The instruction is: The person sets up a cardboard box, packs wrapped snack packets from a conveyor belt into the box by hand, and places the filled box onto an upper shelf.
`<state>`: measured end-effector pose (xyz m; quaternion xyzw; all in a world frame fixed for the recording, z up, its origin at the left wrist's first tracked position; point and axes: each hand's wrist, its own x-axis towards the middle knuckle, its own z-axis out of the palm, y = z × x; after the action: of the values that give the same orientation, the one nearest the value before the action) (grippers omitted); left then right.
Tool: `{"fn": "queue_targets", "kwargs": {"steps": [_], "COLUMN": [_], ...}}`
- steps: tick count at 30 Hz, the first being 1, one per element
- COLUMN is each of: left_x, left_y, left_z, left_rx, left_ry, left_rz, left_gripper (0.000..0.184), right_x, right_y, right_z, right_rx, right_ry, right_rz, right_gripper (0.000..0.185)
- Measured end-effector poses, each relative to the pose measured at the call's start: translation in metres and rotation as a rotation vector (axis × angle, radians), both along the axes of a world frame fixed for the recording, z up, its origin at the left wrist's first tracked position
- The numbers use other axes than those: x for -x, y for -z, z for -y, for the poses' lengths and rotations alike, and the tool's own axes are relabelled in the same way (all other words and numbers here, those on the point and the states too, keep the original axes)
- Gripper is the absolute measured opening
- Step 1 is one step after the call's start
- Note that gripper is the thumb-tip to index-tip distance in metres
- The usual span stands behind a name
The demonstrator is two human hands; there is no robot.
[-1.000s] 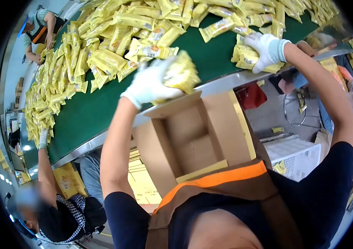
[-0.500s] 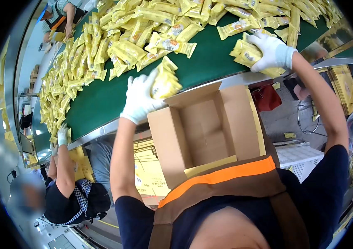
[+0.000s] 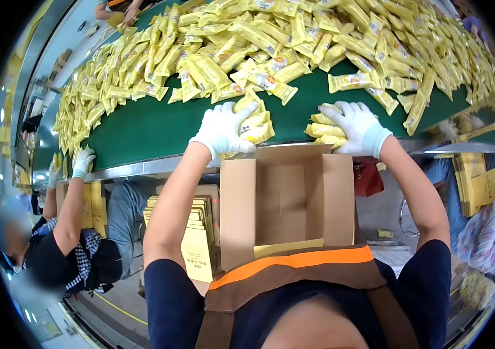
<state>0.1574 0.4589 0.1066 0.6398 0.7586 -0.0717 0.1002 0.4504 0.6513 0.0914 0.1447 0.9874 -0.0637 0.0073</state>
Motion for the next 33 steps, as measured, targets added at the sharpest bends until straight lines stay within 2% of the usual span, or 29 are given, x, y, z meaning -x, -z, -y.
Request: {"fn": "queue_targets", "kwargs": {"steps": [2,5,6,8,9,10,11,12,13,14,15,16,17,18,19,20,21,23,25,26,27,29,30,33], "left_x": [-0.001,-0.003,-0.003,0.001,0.005,0.012,0.017,0.020,0.026,0.011,-0.004,-0.024,-0.040,-0.056,-0.072,-0.093,-0.104,-0.118,-0.140,-0.149,-0.160,-0.172,-0.175,-0.180], "left_y": [0.004,0.007,0.007,0.007,0.005,0.003,0.001,-0.010,-0.015,-0.047,-0.073,-0.100,-0.115,-0.120,-0.125,-0.115,-0.107,-0.072,-0.047,-0.047,-0.043,-0.028,-0.017,0.012], "left_z": [0.006,0.011,0.013,0.016,0.019,0.023,0.028,0.035,0.042,0.047,0.051,0.058,0.066,0.066,0.066,0.068,0.064,0.052,0.042,0.030,0.023,0.016,0.018,0.024], "left_rx": [-0.077,-0.139,-0.145,-0.126,-0.164,-0.202,-0.237,-0.374,-0.624,-0.692,-0.785,-0.759,-0.611,-0.433,-0.267,-0.221,0.036,0.196,0.009,0.099,0.136,0.157,0.155,0.191], "left_ry": [-0.028,-0.097,-0.131,-0.185,-0.256,-0.320,-0.382,-0.442,-0.390,-0.431,-0.376,-0.304,-0.169,0.066,0.305,0.368,0.305,0.301,0.415,0.414,0.452,0.472,0.433,0.357], "left_rz": [0.038,0.077,0.121,0.157,0.212,0.264,0.319,0.360,0.416,0.409,0.643,0.913,1.101,1.055,1.021,0.930,0.872,0.457,0.141,0.117,0.017,-0.006,0.016,0.064], "left_gripper": [0.102,0.108,0.110,0.116,0.116,0.117,0.117,0.118,0.117,0.113,0.111,0.109,0.109,0.111,0.113,0.114,0.109,0.100,0.094,0.090,0.090,0.092,0.093,0.096], "right_x": [0.005,0.004,-0.003,-0.026,-0.018,-0.010,-0.002,0.011,0.013,0.022,0.030,0.038,0.047,0.035,0.028,0.021,0.019,0.014,0.004,0.004,0.007,0.004,-0.001,-0.011], "right_y": [-0.015,-0.033,-0.059,-0.108,-0.119,-0.131,-0.143,-0.133,-0.103,-0.083,-0.062,-0.052,-0.050,0.022,0.054,0.087,0.084,0.067,0.044,0.019,0.035,0.004,0.023,0.023], "right_z": [0.003,0.004,0.009,0.044,0.058,0.073,0.087,0.115,0.134,0.145,0.157,0.169,0.182,0.197,0.208,0.220,0.223,0.227,0.240,0.236,0.240,0.233,0.234,0.235], "right_rx": [0.064,0.545,1.240,1.906,1.617,1.216,0.884,0.608,0.288,0.130,0.049,0.090,0.020,0.057,0.122,0.191,0.285,0.466,0.671,0.407,0.391,0.285,0.260,0.272], "right_ry": [0.024,0.278,0.345,0.227,0.078,-0.126,-0.338,-0.377,-0.429,-0.448,-0.476,-0.480,-0.526,-0.474,-0.404,-0.341,-0.270,-0.123,0.035,-0.166,-0.172,-0.292,-0.304,-0.296], "right_rz": [0.079,-0.370,-0.467,-0.572,-0.306,-0.082,0.050,0.109,0.036,0.126,0.257,0.339,0.449,0.146,0.021,-0.108,-0.062,0.044,0.162,0.367,0.526,0.572,0.537,0.539], "right_gripper": [0.090,0.086,0.088,0.092,0.091,0.091,0.090,0.082,0.072,0.060,0.053,0.057,0.052,0.047,0.044,0.042,0.041,0.039,0.038,0.040,0.043,0.047,0.050,0.053]}}
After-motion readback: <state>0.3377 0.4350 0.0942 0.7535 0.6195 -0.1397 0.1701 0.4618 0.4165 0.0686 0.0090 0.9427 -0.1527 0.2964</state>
